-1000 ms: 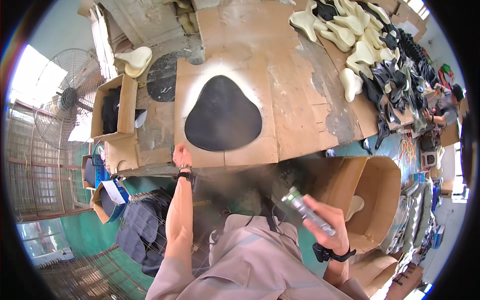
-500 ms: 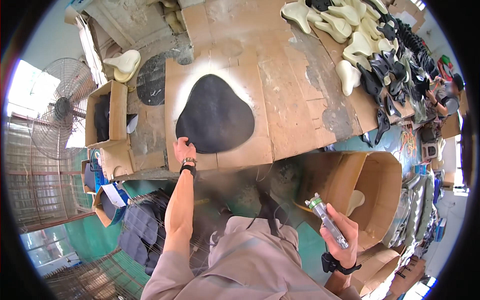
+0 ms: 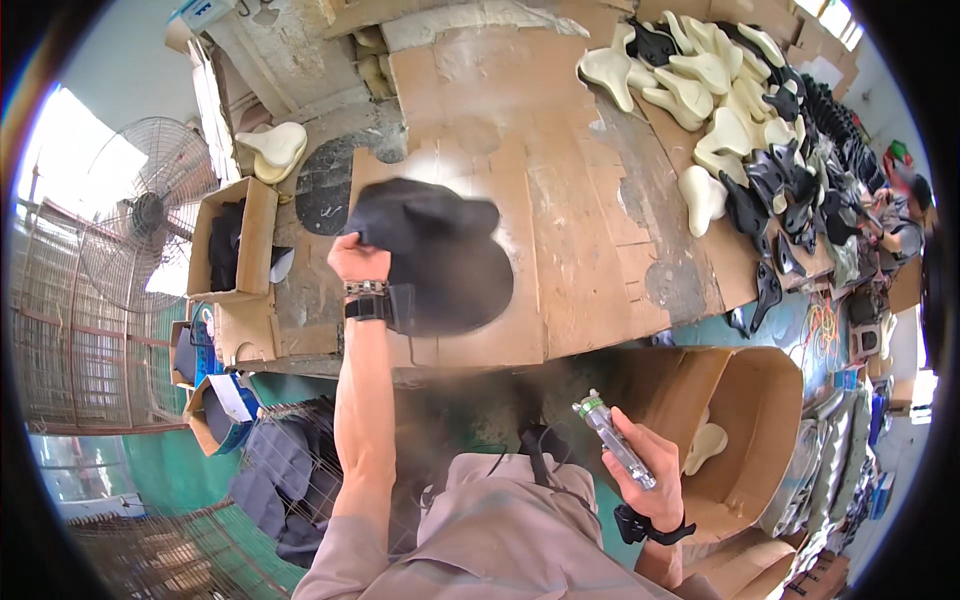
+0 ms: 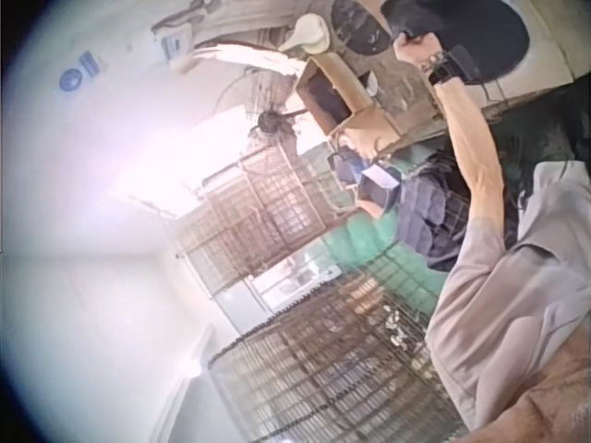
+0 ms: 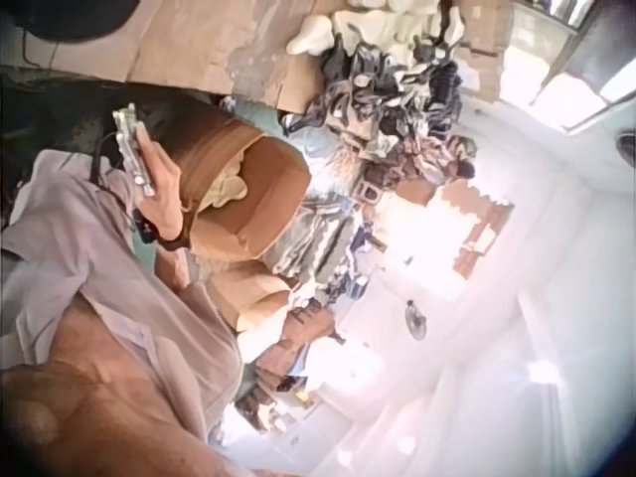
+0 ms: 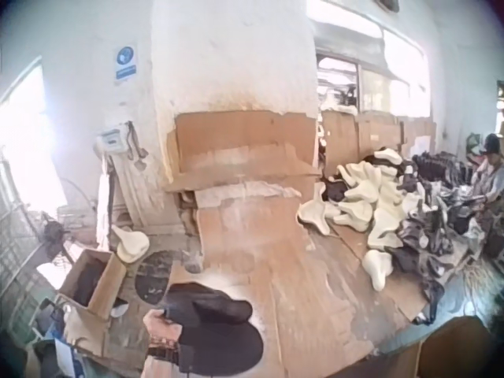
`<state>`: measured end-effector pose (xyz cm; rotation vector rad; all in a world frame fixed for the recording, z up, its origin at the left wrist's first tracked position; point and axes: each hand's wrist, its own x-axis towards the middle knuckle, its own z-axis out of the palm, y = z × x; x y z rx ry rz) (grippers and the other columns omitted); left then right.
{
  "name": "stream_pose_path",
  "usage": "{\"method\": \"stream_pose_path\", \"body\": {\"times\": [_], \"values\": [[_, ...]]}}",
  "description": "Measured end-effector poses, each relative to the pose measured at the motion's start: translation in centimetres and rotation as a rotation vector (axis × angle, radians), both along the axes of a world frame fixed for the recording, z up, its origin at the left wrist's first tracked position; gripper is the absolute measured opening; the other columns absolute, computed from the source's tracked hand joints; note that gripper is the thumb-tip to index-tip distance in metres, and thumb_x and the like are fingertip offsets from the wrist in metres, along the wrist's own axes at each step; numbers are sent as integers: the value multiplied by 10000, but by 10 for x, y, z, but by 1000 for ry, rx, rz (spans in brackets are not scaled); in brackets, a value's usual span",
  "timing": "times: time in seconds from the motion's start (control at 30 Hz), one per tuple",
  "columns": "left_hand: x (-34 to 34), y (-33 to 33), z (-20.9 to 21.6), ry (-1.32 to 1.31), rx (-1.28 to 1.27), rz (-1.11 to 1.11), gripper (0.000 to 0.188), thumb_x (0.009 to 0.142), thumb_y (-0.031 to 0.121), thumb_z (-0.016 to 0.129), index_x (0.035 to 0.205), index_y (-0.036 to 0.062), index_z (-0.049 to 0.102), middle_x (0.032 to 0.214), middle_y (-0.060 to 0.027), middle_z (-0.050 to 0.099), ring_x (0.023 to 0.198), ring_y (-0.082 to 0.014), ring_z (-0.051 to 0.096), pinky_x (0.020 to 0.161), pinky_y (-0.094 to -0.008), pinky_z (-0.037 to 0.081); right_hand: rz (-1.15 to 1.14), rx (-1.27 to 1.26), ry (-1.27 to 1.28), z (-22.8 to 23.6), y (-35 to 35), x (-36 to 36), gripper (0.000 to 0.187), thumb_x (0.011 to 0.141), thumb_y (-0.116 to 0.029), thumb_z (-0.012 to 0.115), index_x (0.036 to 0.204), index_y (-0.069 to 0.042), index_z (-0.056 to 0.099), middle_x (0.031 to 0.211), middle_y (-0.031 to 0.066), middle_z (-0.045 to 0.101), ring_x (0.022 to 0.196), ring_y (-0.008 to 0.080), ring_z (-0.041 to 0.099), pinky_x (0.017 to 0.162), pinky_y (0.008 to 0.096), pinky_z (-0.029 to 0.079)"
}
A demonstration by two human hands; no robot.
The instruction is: The person repeatedly picks up black, heart-shaped parts from a cardboard surface and sprays them with a handheld spray gun. After spraying, the person places the parts onto a metal wire rack. The process is repeated multiple times throughout the video.
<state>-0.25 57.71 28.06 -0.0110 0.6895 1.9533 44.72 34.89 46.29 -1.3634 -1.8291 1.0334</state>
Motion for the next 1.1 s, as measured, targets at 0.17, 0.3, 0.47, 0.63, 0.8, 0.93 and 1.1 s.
{"method": "stream_pose_path", "body": {"times": [0.17, 0.3, 0.47, 0.63, 0.8, 0.93, 1.1], "values": [[-14, -53, 79, -119, 366, 77, 399, 733, 74, 504, 1090, -66, 614, 1183, -198, 650, 1133, -352, 608, 1062, -478, 424, 96, 7, 9, -4, 15, -9, 497, 790, 6, 684, 1277, 6, 588, 825, 129, 656, 705, 238, 633, 663, 301, 492], [-25, -154, 86, -97, 385, 223, 552, 684, 102, 506, 1213, -27, 595, 1231, -182, 637, 1165, -374, 589, 1075, -519, 410, 268, 21, -37, -4, 25, -28, 488, 785, -6, 677, 1264, 21, 591, 845, 137, 666, 715, 245, 640, 679, 310, 497], [29, -303, 77, -72, 374, 569, 600, 678, 110, 490, 1260, -10, 578, 1230, -172, 635, 1155, -374, 585, 1076, -507, 404, 571, 3, -79, -12, 23, -40, 512, 768, 6, 685, 1264, 59, 570, 899, 188, 665, 749, 293, 654, 707, 326, 511], [97, -468, 47, -259, 178, 943, 444, 705, 132, 504, 1114, -6, 608, 1150, -149, 650, 1068, -348, 610, 991, -480, 447, 873, 28, -235, 12, 3, -64, 474, 785, -25, 670, 1247, 50, 595, 797, 127, 659, 704, 189, 629, 681, 298, 483], [184, -592, 39, -467, 43, 1450, 323, 696, 125, 514, 982, 7, 607, 1034, -106, 662, 990, -319, 629, 918, -420, 484, 1152, -89, -344, 47, -16, -97, 463, 825, -39, 645, 1274, 51, 580, 766, 66, 584, 678, 114, 533, 648, 261, 451], [198, -677, 10, -375, 84, 1826, 418, 670, 97, 508, 1063, -6, 608, 1121, -132, 644, 1077, -318, 610, 986, -435, 476, 1322, -119, -350, 9, -49, -154, 483, 828, -56, 662, 1291, 45, 572, 778, 28, 580, 675, 95, 508, 638, 245, 440], [214, -807, -30, -288, 81, 2197, 385, 748, 83, 491, 1104, -2, 608, 1121, -133, 665, 1037, -323, 645, 939, -448, 526, 1502, -190, -455, 9, -97, -210, 499, 831, -64, 656, 1312, 35, 564, 776, 3, 566, 671, 70, 484, 614, 225, 423]]}}
